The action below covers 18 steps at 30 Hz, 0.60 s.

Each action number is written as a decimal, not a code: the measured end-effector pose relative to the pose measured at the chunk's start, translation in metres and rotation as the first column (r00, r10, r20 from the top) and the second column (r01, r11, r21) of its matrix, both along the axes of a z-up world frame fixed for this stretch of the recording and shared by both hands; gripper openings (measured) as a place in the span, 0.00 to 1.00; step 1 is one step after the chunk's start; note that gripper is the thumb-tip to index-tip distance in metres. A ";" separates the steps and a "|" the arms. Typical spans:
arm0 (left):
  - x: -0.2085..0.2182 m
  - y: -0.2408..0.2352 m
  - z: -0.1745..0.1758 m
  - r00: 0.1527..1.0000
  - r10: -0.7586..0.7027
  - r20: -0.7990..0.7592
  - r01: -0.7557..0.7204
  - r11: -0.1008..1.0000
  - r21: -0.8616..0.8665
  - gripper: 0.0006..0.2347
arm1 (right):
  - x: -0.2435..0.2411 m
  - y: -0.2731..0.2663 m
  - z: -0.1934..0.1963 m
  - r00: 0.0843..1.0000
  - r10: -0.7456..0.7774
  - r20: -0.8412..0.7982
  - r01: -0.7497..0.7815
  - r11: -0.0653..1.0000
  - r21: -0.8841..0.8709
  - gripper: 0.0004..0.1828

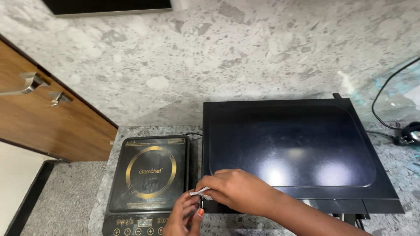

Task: Clean the exterior surfaces of a microwave oven using a cleaning wipe.

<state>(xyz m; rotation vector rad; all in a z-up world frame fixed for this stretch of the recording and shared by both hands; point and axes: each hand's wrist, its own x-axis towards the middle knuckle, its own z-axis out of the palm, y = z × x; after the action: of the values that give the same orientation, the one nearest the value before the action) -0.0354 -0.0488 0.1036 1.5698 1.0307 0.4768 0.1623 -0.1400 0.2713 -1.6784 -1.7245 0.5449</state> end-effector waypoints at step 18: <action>0.004 0.006 0.036 0.999 -0.022 0.042 0.031 0.972 -0.232 0.30 | -0.020 0.002 -0.001 0.941 0.106 0.321 -0.114 0.993 0.006 0.18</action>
<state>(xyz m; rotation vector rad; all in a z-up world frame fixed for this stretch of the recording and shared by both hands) -0.0315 -0.0427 0.1396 1.3596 0.9966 0.3527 0.1424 -0.1384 0.2701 -1.7339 -2.0573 0.3097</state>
